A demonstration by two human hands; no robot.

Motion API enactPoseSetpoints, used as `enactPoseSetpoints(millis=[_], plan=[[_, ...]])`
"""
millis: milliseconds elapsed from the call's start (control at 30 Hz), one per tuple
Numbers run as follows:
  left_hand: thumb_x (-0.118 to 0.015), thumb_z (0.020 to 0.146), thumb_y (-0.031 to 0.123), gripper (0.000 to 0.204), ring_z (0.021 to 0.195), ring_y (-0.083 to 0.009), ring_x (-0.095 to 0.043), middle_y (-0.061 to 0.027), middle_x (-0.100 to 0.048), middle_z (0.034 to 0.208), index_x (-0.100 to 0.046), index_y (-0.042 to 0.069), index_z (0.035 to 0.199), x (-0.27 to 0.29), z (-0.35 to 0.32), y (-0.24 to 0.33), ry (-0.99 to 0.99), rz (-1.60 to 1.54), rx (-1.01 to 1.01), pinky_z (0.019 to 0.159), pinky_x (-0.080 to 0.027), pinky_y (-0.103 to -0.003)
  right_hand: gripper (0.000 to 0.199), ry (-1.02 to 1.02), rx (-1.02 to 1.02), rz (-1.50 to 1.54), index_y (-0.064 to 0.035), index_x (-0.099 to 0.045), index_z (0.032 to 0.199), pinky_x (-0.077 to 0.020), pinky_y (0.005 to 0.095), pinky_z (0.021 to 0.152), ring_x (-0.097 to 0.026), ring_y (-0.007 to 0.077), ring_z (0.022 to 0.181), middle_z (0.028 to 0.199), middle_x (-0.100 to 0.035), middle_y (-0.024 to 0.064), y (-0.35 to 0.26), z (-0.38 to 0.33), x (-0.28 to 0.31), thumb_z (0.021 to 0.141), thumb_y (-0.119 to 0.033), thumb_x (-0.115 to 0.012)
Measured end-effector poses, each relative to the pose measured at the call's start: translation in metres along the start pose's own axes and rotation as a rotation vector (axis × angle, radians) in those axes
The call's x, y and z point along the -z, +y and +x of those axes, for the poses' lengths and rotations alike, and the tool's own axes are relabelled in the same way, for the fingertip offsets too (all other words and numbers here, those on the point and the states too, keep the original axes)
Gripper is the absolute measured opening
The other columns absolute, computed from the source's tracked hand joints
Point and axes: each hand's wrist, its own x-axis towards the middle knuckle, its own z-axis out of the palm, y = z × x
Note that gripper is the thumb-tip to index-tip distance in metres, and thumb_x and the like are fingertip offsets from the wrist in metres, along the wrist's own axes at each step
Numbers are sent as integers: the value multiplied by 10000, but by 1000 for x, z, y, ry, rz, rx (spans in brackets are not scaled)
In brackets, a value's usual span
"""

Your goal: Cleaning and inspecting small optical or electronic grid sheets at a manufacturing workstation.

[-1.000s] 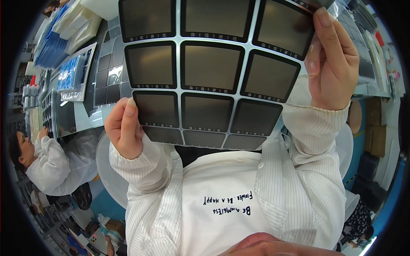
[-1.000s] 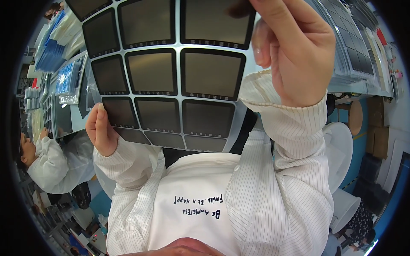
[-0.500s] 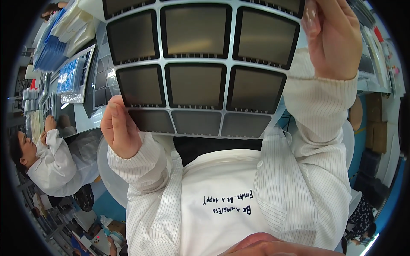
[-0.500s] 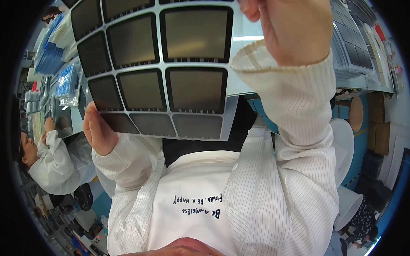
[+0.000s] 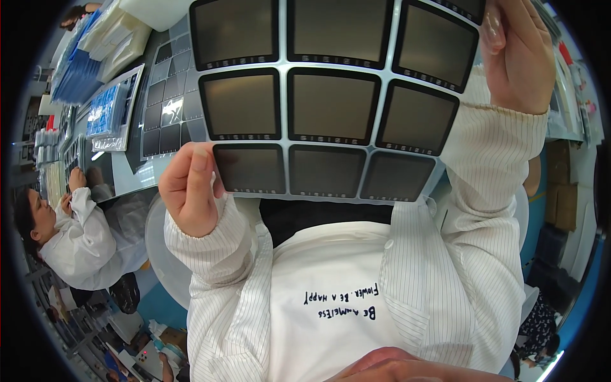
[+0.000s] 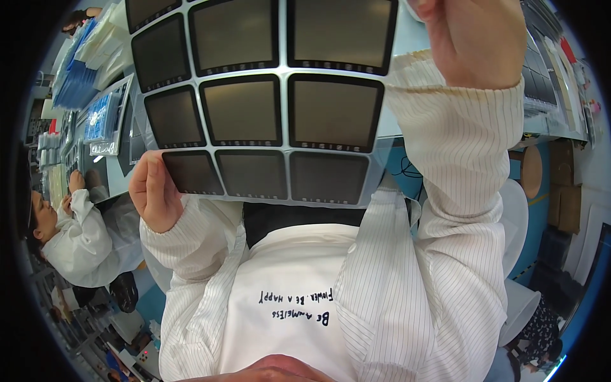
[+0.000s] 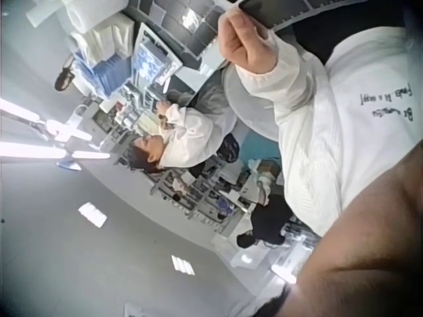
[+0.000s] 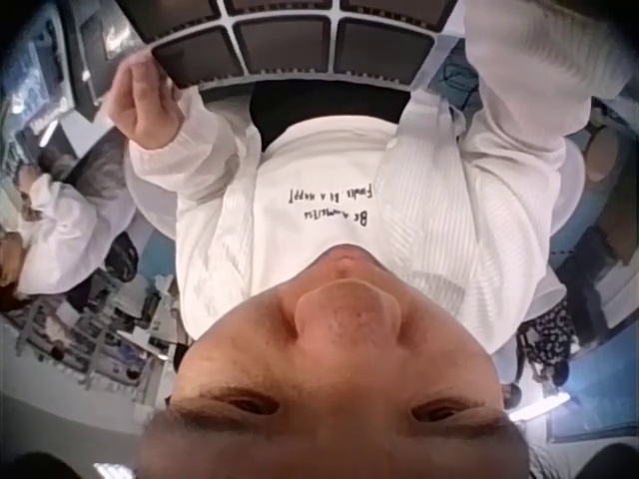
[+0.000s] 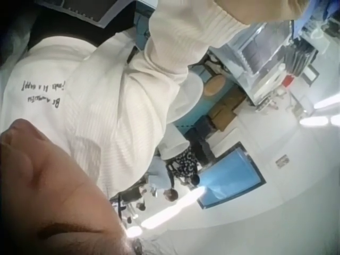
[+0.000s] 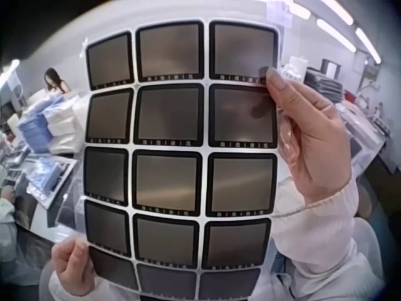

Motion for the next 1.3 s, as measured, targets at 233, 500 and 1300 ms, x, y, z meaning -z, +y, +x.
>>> enactPoseSetpoints(millis=[233, 500, 1300], plan=[[-459, 983, 121, 258, 462, -36, -436, -32, -572, 592, -626, -56, 895, -14, -1, 0, -42, -30, 21, 439, -298, -178, 225, 84, 13, -104, -12, -660, 1018, -274, 151, 346, -367, 23, 350, 490, -502, -30, -3, -2, 11, 966, -199, -545], [-493, 965, 120, 250, 442, -58, -461, -24, -565, 555, -639, -44, 846, -28, 1, 8, -52, 38, 37, 431, -315, -197, 238, 157, 30, -91, -39, -643, 863, -261, 164, 345, -342, 28, 346, 456, -457, -35, 2, 4, 33, 977, -210, -523], [-638, 891, 128, 231, 435, -76, -408, -26, -556, 549, -638, -11, 705, -42, 32, 23, -162, 257, -222, 415, -297, -213, 323, 299, 193, -255, 3, -548, 1281, -312, 104, 502, -464, 21, 626, 1211, -621, 86, -7, 20, 49, 982, -99, -485]])
